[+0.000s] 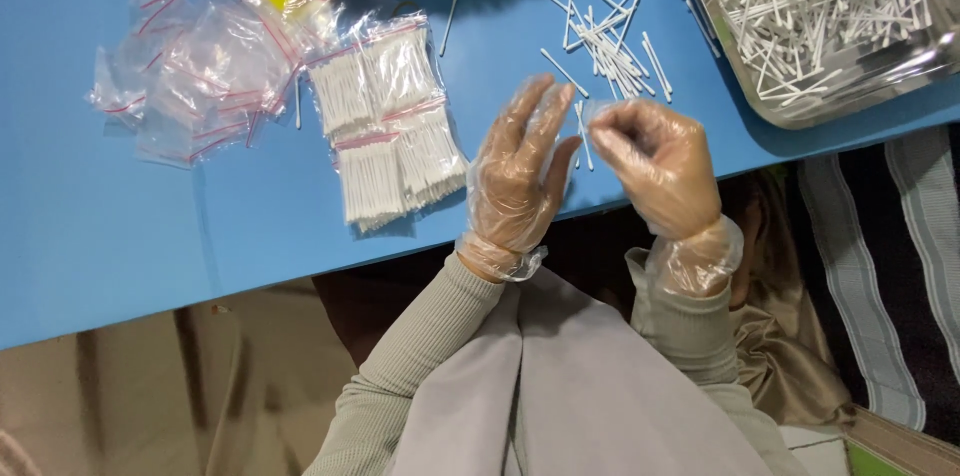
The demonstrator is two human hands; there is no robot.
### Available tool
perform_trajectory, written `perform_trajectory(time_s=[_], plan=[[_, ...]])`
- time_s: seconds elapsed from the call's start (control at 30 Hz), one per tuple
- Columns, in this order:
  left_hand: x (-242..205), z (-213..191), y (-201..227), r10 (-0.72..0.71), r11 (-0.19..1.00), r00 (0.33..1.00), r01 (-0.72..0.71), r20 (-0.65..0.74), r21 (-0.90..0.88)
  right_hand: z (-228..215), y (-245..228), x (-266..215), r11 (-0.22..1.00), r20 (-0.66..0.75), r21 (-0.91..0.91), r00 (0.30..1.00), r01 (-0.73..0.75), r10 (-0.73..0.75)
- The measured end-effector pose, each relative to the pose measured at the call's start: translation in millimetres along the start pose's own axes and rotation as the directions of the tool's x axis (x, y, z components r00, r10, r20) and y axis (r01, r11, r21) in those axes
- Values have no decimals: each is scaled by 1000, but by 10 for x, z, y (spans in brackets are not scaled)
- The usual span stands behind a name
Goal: Sorting and placing cotton swabs into small plastic bags at a workspace.
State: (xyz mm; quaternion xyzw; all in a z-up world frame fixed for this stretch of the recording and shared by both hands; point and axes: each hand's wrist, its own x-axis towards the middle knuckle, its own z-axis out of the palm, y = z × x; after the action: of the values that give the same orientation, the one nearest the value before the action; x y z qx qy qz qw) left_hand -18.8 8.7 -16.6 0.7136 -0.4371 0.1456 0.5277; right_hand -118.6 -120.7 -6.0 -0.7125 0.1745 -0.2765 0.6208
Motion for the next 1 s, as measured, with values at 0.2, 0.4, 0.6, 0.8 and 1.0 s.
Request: perform_trajectory(time_s=[0.2,0.4,0.6,0.8,1.0], plan=[[-64,-5,29,19,999,999,-18,-33,39,155,88,-66,990,-126,125,991,67,-51],[-33,-106,171,-11,996,999,8,30,87,248,82,-84,991,-125,120,991,56,-41],[-154,-141,200,-118,968,987,89,113,235,201,172,59,971,9,-224,996,83,-83],[-184,-168,188,-184,967,977,159,112,202,158,602,259,658,157,-694,953,293,-259],[-216,-213,42,-237,964,963,217,128,151,200,30,525,775,108,-593,975,218,-191]])
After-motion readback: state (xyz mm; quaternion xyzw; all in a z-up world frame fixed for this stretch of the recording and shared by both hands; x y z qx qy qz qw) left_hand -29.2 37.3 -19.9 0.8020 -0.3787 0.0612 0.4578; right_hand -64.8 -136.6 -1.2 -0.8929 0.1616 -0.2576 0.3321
